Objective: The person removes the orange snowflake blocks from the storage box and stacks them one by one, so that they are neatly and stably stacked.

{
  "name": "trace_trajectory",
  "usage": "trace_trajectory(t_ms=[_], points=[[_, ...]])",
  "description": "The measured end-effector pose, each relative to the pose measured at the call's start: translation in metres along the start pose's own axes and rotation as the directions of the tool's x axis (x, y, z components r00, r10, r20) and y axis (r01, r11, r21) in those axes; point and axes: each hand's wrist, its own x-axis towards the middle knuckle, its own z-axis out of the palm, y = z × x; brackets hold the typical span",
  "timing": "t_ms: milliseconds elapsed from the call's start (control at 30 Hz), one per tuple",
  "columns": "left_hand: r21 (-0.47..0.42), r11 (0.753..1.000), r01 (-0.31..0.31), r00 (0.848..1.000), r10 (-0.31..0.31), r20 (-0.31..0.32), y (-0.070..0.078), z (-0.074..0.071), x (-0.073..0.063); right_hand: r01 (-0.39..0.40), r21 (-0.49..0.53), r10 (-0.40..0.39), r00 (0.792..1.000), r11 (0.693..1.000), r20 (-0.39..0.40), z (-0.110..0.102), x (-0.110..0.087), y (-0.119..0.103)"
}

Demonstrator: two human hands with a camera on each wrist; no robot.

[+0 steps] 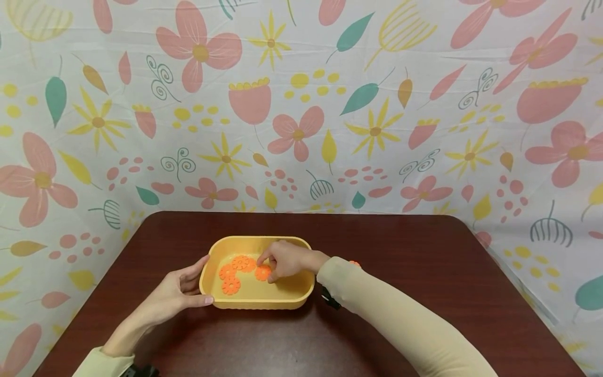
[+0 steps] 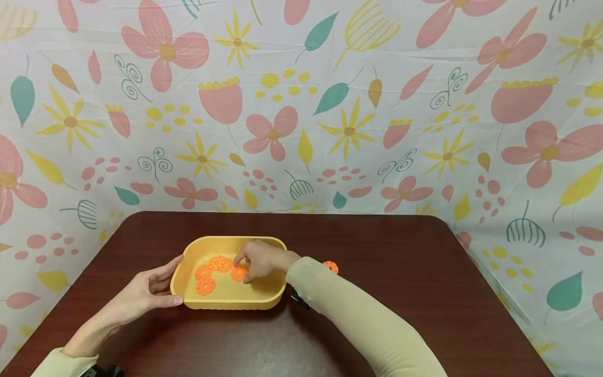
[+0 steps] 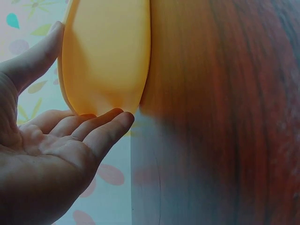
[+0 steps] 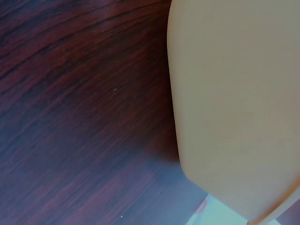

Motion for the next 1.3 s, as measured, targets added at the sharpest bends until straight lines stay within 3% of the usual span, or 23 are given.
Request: trace_trajectory(t_ms=[233, 633, 1000, 1300], points=[[0.004, 1.0, -0.009, 1.0, 0.009, 0.001, 0.0, 0.0, 0.0, 0.01, 0.001, -0.01, 1.0, 1.0, -0.011, 0.001, -0.001, -0.003], [0.013, 1.0, -0.01, 1.0, 0.01, -0.003, 0.001, 0.0, -0.001, 0.026, -0.138, -0.031, 0.999, 0.99, -0.035, 0.0, -0.006, -0.011], [0.02, 1.0, -0.008, 1.0, 0.009, -0.007, -0.001, 0.0, 0.0, 0.082, -0.005, -0.082, 0.996, 0.997, -0.042, 0.001, -0.007, -0.013], [0.002, 1.0, -0.011, 1.0, 0.011, 0.002, -0.001, 0.0, 0.0, 0.053, 0.096, -0.05, 0.998, 0.994, -0.035, -0.002, -0.006, -0.008]])
